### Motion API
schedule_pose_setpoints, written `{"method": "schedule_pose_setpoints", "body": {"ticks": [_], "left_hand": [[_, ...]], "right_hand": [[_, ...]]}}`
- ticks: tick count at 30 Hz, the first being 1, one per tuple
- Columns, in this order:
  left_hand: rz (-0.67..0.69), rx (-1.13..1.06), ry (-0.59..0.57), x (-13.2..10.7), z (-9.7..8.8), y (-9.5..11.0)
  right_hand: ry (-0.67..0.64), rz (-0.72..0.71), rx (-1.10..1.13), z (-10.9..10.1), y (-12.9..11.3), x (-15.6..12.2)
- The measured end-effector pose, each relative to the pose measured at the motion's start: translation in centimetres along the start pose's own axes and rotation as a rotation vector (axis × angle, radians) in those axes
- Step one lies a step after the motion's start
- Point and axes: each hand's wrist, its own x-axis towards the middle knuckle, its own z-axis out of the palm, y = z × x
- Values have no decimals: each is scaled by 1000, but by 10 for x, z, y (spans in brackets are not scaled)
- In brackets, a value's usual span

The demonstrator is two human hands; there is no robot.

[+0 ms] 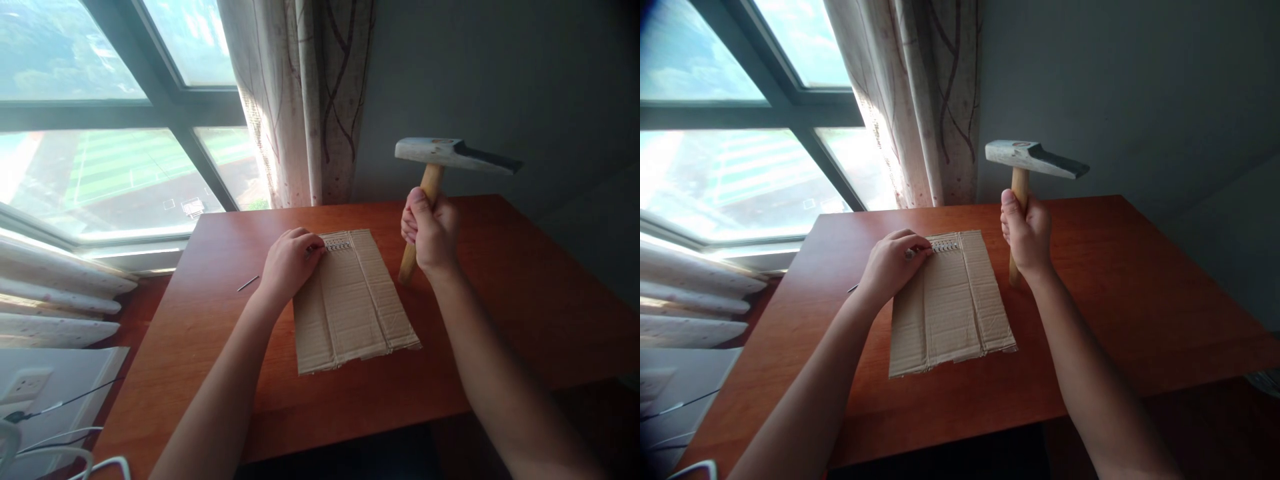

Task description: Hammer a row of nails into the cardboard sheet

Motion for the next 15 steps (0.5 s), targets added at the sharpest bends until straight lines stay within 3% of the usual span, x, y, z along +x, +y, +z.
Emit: {"method": "schedule_pose_setpoints", "body": {"ticks": [9, 15], "left_hand": [[-23, 4, 7, -1, -3, 2], [-5, -15, 12, -1, -6, 0]], "right_hand": [[95, -49, -38, -9, 10, -3], [-25, 4, 31, -17, 15, -6]]}}
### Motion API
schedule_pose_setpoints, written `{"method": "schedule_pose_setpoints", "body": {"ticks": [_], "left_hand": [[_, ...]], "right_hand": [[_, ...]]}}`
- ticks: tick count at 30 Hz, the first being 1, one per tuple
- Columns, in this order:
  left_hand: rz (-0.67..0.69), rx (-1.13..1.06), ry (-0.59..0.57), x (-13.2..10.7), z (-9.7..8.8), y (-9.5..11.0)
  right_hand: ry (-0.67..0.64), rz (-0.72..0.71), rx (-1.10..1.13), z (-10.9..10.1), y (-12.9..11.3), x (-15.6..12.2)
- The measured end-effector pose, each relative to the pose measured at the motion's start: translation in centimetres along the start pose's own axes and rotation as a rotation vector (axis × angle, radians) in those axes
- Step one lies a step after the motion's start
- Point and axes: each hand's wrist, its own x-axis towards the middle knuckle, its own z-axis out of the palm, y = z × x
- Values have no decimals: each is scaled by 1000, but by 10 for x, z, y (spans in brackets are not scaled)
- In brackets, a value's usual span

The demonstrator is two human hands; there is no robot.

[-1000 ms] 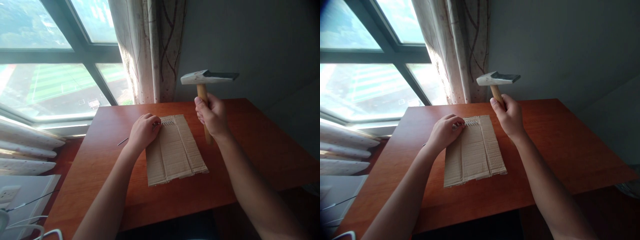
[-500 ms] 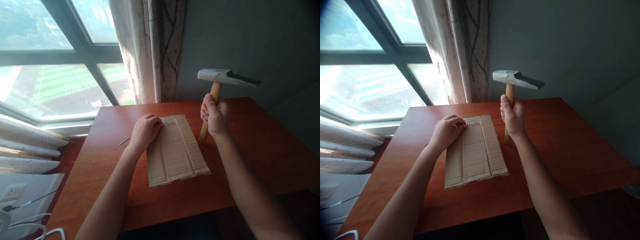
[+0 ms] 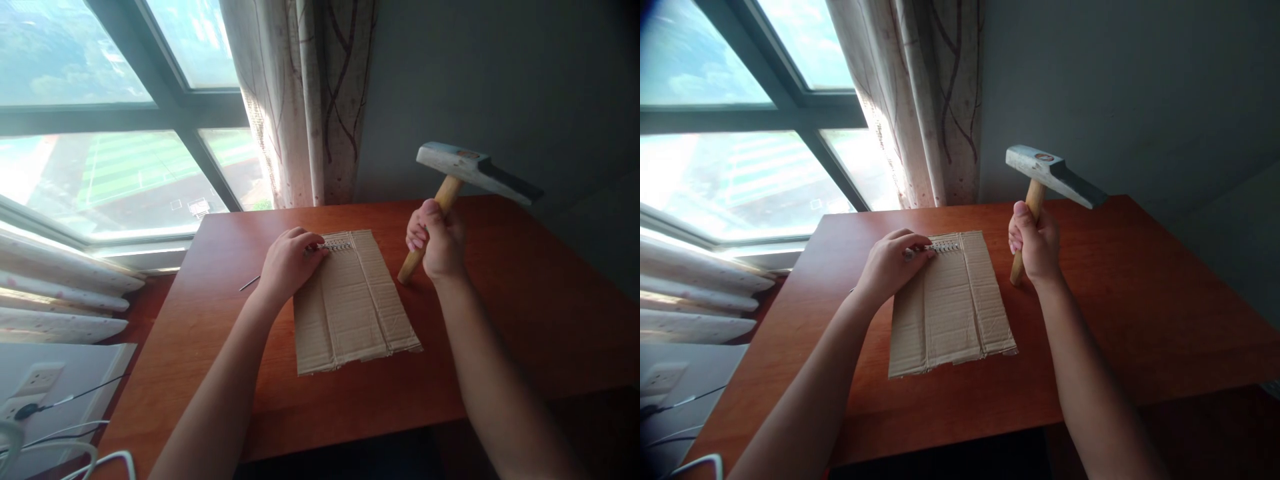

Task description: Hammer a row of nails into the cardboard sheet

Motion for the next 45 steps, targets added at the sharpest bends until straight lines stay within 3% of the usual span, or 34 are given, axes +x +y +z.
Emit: {"method": "schedule_pose_setpoints", "body": {"ticks": [3, 6, 11, 15, 19, 21, 23, 26, 29, 31, 34, 39, 45], "left_hand": [[-6, -48, 64, -3, -15, -10], [-129, 62, 130, -14, -37, -32], [-350, 527, -159, -48, -55, -65], [-405, 631, -344, -68, -46, -71], [-373, 708, -421, -72, -39, -71], [-347, 674, -384, -69, -39, -71], [-317, 552, -233, -63, -41, -68], [-285, 164, 96, -49, -39, -53], [-263, -285, 249, -31, -32, -28], [-238, -448, 247, -19, -24, -13], [-198, -444, 228, -6, -12, 0], [-173, -312, 218, -3, 0, -1], [-173, -288, 193, -9, 1, -2]], "right_hand": [[-14, 7, 2, -1, 3, -2], [21, -27, 7, -2, 3, -4], [55, -44, 57, -5, 0, -8], [68, -46, 58, -7, -1, -9], [55, -46, 45, -7, 0, -11], [53, -47, 27, -7, 0, -12], [52, -44, 12, -6, -1, -13], [49, -44, 4, -6, -2, -14], [50, -47, -12, -6, -2, -13], [57, -48, -17, -7, -2, -13], [60, -49, 3, -8, -2, -12], [60, -55, 74, -9, -2, -13], [50, -51, 47, -9, -4, -13]]}}
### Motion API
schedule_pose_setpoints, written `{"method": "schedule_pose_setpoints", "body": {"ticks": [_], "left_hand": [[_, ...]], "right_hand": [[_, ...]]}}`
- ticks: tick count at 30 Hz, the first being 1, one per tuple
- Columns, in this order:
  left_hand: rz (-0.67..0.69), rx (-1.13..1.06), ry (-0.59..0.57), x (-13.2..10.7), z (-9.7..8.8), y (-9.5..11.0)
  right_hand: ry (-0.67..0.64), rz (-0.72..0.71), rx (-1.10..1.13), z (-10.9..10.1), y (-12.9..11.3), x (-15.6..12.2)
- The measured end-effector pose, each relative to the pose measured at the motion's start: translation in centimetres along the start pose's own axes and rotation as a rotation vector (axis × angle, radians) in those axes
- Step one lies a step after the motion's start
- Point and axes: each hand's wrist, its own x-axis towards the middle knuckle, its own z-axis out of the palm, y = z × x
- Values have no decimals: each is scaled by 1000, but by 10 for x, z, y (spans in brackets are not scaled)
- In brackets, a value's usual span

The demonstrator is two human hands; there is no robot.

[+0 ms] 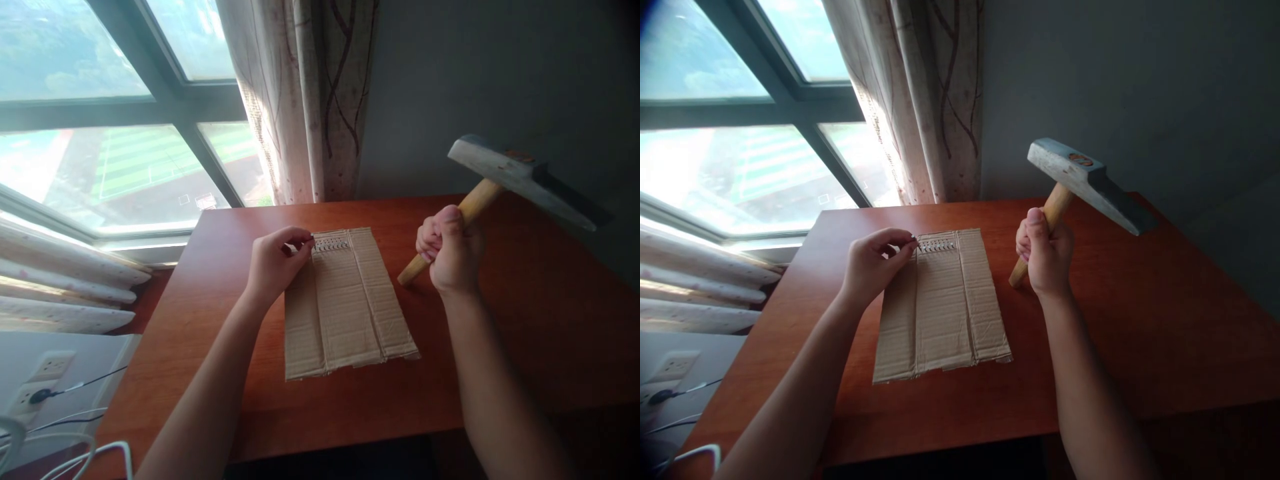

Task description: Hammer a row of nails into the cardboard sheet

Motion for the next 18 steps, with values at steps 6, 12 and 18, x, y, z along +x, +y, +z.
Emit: {"method": "schedule_pose_setpoints", "body": {"ticks": [6, 12, 18], "left_hand": [[-4, -12, 7, -1, 0, 2], [-9, -16, 16, 0, 2, 0], [-6, -25, 12, 0, 2, -1]], "right_hand": [[-9, 3, -17, 2, -3, -1], [-19, 5, 4, 2, -3, -1], [-3, -4, -1, 2, -4, 0]]}}
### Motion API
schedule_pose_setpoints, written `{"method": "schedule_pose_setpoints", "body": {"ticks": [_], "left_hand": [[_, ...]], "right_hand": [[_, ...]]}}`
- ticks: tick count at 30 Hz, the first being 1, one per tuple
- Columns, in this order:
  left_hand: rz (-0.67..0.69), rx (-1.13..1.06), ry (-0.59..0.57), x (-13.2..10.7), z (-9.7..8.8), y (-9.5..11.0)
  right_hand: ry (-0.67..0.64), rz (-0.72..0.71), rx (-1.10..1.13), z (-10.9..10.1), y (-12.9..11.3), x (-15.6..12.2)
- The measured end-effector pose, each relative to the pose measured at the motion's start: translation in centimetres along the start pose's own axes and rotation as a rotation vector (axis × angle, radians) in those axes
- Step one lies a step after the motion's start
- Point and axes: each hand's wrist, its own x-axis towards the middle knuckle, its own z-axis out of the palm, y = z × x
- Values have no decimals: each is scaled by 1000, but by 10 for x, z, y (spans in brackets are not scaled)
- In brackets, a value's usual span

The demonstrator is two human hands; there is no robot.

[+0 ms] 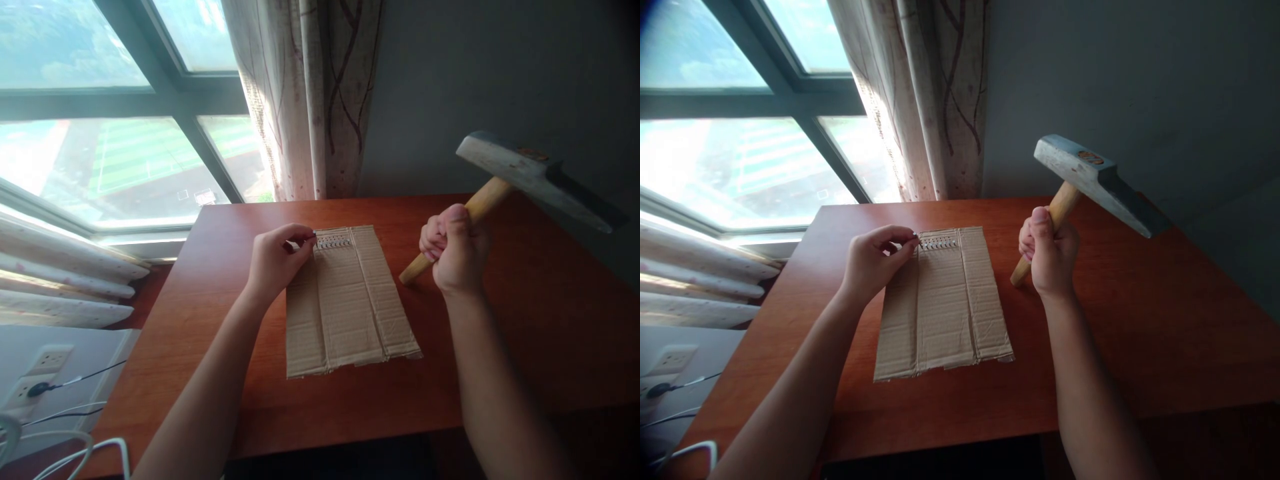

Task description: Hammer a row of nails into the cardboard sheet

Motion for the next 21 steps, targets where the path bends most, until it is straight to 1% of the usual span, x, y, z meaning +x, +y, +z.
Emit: {"method": "schedule_pose_setpoints", "body": {"ticks": [6, 12, 16, 18, 21], "left_hand": [[12, 19, 17, -1, 1, 1], [37, 41, 23, -2, 4, -1], [40, 49, 33, -3, 6, -3], [42, 44, 33, -3, 6, -4], [43, 37, 23, -3, 7, -4]], "right_hand": [[4, 2, -21, 0, 1, 0], [-25, -8, -38, 0, 0, -2], [-52, 11, -57, -2, 1, 0], [-85, 48, -59, -2, 1, 3], [-185, 180, -112, -3, 2, 6]]}}
